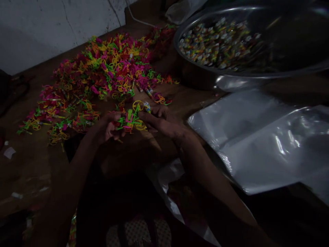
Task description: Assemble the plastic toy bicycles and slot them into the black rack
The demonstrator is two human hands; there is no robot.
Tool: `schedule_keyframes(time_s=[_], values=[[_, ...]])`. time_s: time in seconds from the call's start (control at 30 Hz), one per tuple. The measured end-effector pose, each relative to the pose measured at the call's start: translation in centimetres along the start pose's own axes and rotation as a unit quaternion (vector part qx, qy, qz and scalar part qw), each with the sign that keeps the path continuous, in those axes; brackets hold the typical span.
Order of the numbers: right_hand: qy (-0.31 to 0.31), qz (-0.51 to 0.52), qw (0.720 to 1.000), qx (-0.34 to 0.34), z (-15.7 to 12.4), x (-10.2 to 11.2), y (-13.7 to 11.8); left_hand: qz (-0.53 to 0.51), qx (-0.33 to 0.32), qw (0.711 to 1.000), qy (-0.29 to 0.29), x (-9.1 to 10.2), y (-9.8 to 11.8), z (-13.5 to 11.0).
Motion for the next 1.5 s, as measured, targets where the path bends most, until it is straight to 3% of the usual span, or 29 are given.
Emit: schedule_keyframes(time_s=[0.1,0.2,0.37,0.47,0.63,0.77,0.87,1.03,1.37,1.5], values=[[0.013,0.017,1.000,-0.006,-0.1,0.1,0.0,0.089,-0.048,0.993,0.056,0.1,0.4,0.1],[0.003,0.033,0.999,-0.001,-0.1,-0.4,0.6,0.162,-0.096,0.981,0.053,-0.9,0.8,0.0],[-0.026,0.060,0.998,-0.001,0.2,-0.9,1.8,0.168,-0.092,0.981,0.013,-2.1,1.1,-0.5],[-0.008,0.068,0.997,-0.028,0.3,-0.6,2.2,0.167,-0.073,0.983,0.006,-2.2,1.3,-0.9],[-0.016,0.028,0.999,-0.001,0.5,-0.7,1.5,0.233,-0.090,0.967,0.045,-2.2,1.8,-1.3],[-0.028,0.012,0.999,0.034,0.5,-0.8,0.7,0.207,-0.142,0.963,0.097,-2.2,2.5,-1.6],[0.013,-0.030,0.996,0.086,0.4,-0.4,-0.4,0.182,-0.182,0.957,0.132,-2.3,2.9,-1.9],[0.082,-0.068,0.976,0.187,0.0,-0.2,-1.8,0.135,-0.200,0.963,0.120,-2.5,2.8,-2.3],[0.105,-0.040,0.973,0.200,0.1,-0.9,-1.1,0.178,-0.223,0.941,0.180,-1.3,3.1,-2.4],[0.143,-0.061,0.970,0.187,-0.1,-1.1,-0.9,0.190,-0.230,0.938,0.175,-2.0,3.1,-2.4]])
Point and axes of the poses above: each hand's wrist, its own z-axis towards the middle knuckle, its own x-axis out of the back of the hand, y = z × x, the point moved 7 cm from there along z, towards the middle knuckle, and after that the axes turned 12 degrees about -z, right-handed, at the moved point
